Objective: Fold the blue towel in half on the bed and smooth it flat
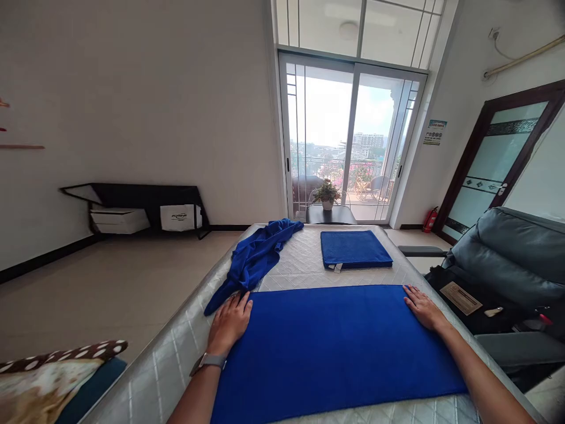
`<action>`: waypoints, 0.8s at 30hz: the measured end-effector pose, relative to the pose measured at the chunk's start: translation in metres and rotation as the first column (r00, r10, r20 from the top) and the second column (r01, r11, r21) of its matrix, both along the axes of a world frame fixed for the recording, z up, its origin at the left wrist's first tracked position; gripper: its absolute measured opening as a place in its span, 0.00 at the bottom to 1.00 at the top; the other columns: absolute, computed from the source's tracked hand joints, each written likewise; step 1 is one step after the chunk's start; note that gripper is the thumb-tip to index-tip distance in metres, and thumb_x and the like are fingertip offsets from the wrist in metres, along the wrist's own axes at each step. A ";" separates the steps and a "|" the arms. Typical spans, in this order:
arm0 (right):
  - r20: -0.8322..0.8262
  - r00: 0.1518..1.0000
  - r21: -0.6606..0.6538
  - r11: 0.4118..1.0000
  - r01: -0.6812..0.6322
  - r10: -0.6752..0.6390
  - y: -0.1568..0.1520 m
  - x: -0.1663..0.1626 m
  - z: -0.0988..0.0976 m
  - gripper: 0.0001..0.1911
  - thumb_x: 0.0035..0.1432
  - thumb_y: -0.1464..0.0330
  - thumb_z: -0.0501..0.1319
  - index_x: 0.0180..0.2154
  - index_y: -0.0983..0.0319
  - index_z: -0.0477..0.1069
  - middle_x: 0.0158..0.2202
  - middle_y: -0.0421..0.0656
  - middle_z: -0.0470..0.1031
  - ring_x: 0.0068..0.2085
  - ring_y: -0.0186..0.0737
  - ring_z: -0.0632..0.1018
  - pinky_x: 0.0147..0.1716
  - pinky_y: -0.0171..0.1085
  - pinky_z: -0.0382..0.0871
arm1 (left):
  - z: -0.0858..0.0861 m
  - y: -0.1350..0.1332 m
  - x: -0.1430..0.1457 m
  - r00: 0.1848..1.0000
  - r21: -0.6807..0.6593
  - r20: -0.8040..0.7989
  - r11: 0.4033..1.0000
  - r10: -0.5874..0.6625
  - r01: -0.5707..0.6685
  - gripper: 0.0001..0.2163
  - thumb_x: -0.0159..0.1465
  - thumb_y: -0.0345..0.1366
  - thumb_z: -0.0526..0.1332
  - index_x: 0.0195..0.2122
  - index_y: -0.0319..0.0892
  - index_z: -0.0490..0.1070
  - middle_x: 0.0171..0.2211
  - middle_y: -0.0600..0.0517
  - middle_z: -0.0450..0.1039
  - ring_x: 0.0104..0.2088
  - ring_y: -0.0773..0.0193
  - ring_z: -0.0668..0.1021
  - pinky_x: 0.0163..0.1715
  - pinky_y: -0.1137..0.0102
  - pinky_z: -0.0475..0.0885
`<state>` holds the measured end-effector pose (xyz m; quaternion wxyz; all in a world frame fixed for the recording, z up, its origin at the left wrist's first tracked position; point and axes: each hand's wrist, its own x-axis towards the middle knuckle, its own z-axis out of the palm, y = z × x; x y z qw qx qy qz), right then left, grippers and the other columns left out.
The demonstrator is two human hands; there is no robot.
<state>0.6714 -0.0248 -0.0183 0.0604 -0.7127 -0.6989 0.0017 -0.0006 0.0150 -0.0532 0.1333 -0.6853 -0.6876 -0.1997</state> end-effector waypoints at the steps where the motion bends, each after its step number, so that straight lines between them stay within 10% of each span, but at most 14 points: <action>1: 0.006 1.000 -0.009 1.000 0.006 -0.006 0.000 -0.001 0.002 0.37 0.69 0.51 0.37 0.71 0.61 0.53 0.74 0.46 0.50 0.73 0.46 0.52 0.70 0.49 0.47 | 0.001 -0.001 0.001 1.000 0.009 0.005 1.000 -0.004 0.004 0.24 0.68 0.39 0.50 0.63 0.41 0.70 0.62 0.41 0.72 0.62 0.49 0.71 0.63 0.55 0.64; 11: 0.107 0.982 0.111 0.984 0.141 -0.153 -0.010 -0.099 0.037 0.30 0.63 0.70 0.46 0.63 0.69 0.67 0.68 0.53 0.62 0.71 0.51 0.57 0.70 0.53 0.44 | 0.011 -0.006 0.011 1.000 0.053 0.020 0.999 -0.011 0.009 0.24 0.69 0.39 0.49 0.62 0.38 0.71 0.61 0.38 0.72 0.62 0.47 0.72 0.61 0.52 0.66; 24: -0.209 0.845 0.101 0.870 -0.482 0.492 -0.016 -0.420 0.044 0.34 0.71 0.56 0.45 0.70 0.68 0.55 0.72 0.51 0.54 0.72 0.47 0.53 0.71 0.49 0.44 | 0.021 -0.009 0.020 0.998 0.027 0.053 0.999 0.031 -0.033 0.22 0.71 0.39 0.51 0.62 0.40 0.71 0.61 0.40 0.72 0.62 0.48 0.72 0.62 0.54 0.65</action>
